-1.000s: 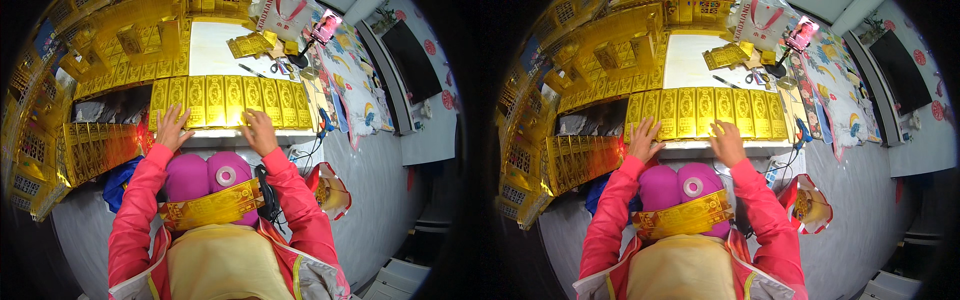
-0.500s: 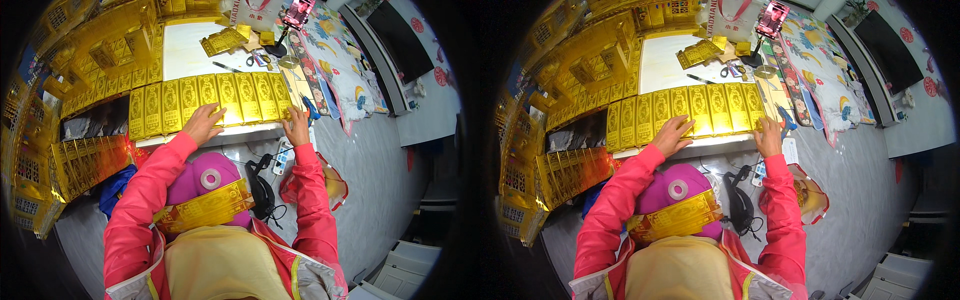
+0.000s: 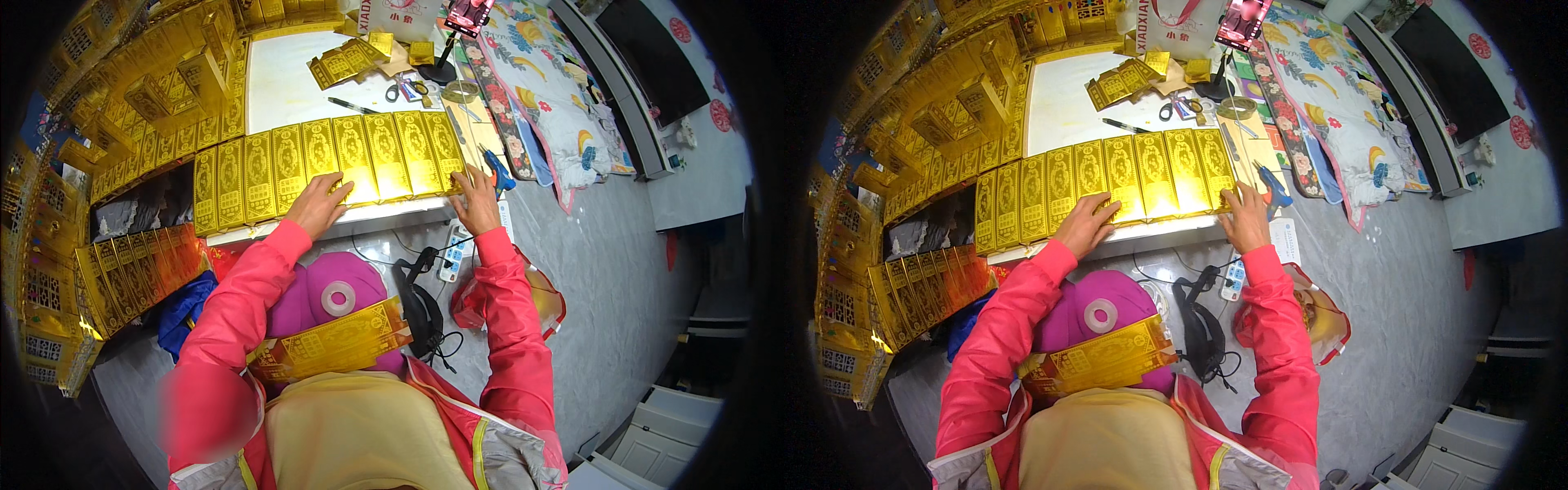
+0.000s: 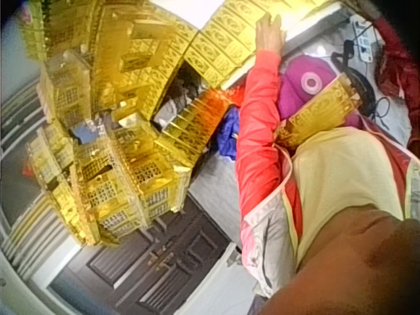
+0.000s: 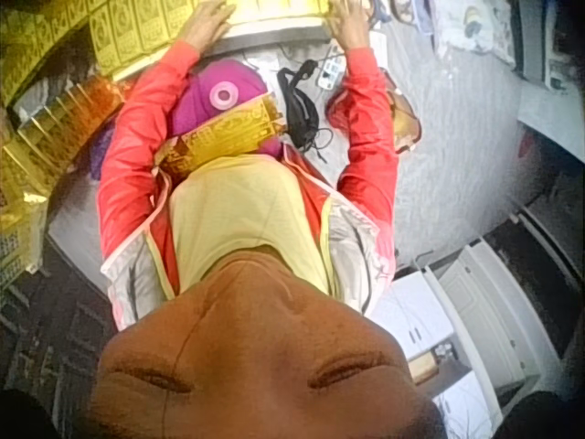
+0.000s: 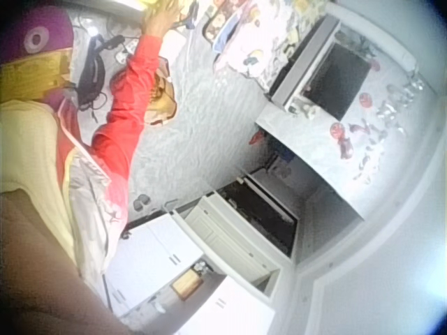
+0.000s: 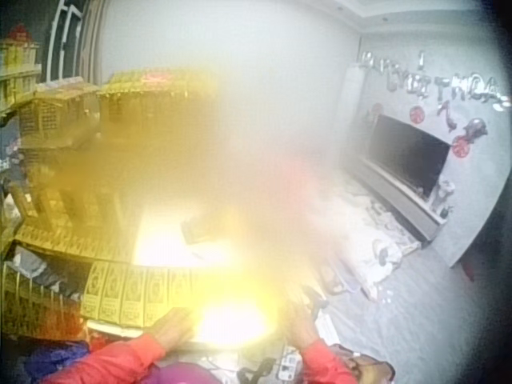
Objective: The person folds and tapes gold-colored paper sheets into rectangular blocks, then arranges them in rows on a white table. The person uses clear tape to secure the folded edges and aligns the blocks into a larger assembly.
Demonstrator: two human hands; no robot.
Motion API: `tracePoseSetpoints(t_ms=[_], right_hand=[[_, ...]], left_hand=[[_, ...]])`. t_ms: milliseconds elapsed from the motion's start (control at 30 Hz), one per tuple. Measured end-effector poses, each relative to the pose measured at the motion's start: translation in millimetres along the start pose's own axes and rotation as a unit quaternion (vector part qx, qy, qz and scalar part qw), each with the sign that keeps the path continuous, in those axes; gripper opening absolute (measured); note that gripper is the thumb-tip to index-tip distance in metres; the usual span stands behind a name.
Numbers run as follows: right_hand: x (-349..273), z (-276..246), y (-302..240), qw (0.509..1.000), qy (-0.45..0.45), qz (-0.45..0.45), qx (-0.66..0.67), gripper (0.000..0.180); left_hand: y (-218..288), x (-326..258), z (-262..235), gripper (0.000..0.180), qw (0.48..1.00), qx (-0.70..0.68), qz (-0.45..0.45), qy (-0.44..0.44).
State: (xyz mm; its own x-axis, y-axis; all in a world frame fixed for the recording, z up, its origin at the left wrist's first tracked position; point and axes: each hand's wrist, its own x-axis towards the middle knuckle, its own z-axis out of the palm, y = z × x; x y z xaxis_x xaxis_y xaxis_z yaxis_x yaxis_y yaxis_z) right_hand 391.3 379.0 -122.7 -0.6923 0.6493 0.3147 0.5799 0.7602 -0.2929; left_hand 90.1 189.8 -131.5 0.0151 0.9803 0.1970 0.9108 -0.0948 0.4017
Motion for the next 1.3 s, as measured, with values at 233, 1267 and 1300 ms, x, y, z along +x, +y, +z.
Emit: tracePoseSetpoints(t_ms=[233, 1267, 1300], right_hand=[[15.5, 11.4, -46.3, 0.992, -0.003, -0.122, 0.037, 0.041], [28.1, 34.4, -56.9, 0.988, -0.024, -0.154, 0.018, 0.036], [28.0, 34.2, -57.1, 0.988, -0.024, -0.154, 0.019, 0.036]], left_hand=[[-0.1, -0.2, 0.5, 0.046, 1.0, -0.001, -0.002, 0.005], [5.2, -0.2, 2.8, 0.043, 0.999, -0.005, -0.004, 0.043], [5.5, -0.2, 2.5, 0.042, 0.999, -0.005, -0.005, 0.043]])
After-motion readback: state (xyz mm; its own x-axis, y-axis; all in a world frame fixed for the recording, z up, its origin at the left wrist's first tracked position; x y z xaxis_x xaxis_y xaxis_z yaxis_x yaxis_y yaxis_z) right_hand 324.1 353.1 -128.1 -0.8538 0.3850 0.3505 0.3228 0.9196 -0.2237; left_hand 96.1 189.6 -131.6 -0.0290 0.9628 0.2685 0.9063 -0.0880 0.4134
